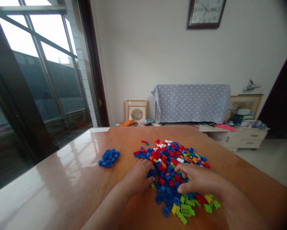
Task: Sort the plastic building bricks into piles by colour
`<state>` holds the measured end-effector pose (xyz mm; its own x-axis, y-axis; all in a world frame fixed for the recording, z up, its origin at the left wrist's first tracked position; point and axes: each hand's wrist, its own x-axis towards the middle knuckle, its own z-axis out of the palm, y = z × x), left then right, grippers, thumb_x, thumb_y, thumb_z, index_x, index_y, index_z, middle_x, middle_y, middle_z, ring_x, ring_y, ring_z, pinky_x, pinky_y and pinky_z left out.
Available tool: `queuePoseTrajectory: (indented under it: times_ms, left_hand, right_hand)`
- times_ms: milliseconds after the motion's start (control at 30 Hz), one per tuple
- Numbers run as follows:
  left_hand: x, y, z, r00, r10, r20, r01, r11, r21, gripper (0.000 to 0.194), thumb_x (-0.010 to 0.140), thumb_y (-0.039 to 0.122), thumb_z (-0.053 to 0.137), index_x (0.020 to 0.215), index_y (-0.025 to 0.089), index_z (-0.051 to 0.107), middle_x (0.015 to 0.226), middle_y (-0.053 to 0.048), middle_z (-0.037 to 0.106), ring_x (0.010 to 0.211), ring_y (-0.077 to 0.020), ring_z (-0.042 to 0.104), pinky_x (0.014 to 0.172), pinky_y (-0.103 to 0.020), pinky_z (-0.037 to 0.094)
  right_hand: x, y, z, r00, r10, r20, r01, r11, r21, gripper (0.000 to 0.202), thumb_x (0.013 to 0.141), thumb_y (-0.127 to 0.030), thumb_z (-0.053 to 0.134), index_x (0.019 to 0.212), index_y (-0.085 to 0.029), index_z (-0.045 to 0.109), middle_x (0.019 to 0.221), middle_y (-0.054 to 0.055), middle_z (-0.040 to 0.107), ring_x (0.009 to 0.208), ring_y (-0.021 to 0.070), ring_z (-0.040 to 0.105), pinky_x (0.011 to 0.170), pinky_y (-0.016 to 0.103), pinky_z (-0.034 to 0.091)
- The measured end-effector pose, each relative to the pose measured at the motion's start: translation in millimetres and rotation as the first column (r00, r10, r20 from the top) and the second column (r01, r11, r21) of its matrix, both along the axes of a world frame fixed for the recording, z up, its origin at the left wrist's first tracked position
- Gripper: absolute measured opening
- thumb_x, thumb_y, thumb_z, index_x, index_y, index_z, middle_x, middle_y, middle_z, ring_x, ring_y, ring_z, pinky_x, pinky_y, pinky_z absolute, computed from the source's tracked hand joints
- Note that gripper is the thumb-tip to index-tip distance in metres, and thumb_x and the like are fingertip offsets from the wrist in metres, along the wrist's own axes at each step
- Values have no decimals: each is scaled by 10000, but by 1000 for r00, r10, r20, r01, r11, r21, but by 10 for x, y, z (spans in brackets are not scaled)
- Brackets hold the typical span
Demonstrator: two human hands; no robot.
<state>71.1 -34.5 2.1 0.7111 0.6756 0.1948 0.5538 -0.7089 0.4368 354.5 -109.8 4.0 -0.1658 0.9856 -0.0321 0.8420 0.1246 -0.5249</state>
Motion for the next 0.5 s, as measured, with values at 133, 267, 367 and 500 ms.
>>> queuePoseTrajectory:
  times_ms: [133,267,367,500]
  left_hand:
    - [-10,-3,7,1000,20,-8,-20,999,-29,282,748,208,642,1029,217,619,1112,-79,602,1036,-251,556,881,-331,459]
    - [-13,-20,-4,1000,5,10,-4,998,-60,305,737,188,620,1040,220,600,1120,-70,600,1022,-238,563,879,-323,462]
    - [-14,-33,-17,999,4,35,-2,998,-69,325,723,174,609,1045,222,590,1108,-67,601,1018,-239,566,876,-323,461]
    - [-14,-31,-35,998,-18,52,22,997,-71,334,714,155,584,1040,225,579,1093,-63,600,997,-234,567,860,-318,461]
  right_hand:
    - [-150,19,-27,983,-17,180,5,998,69,567,615,-383,814,1160,-318,671,1035,30,698,913,265,633,699,293,399]
    - [-323,111,-58,978,-40,202,13,991,135,440,736,-346,711,1167,-280,657,1053,49,691,945,250,625,748,300,389]
    - [-401,210,-96,984,-81,160,50,981,189,298,792,-305,650,1084,-249,668,958,44,689,887,220,616,713,281,374]
    - [-362,344,-184,987,-134,86,107,957,271,185,827,-277,610,996,-230,665,848,25,659,808,191,595,688,268,367]
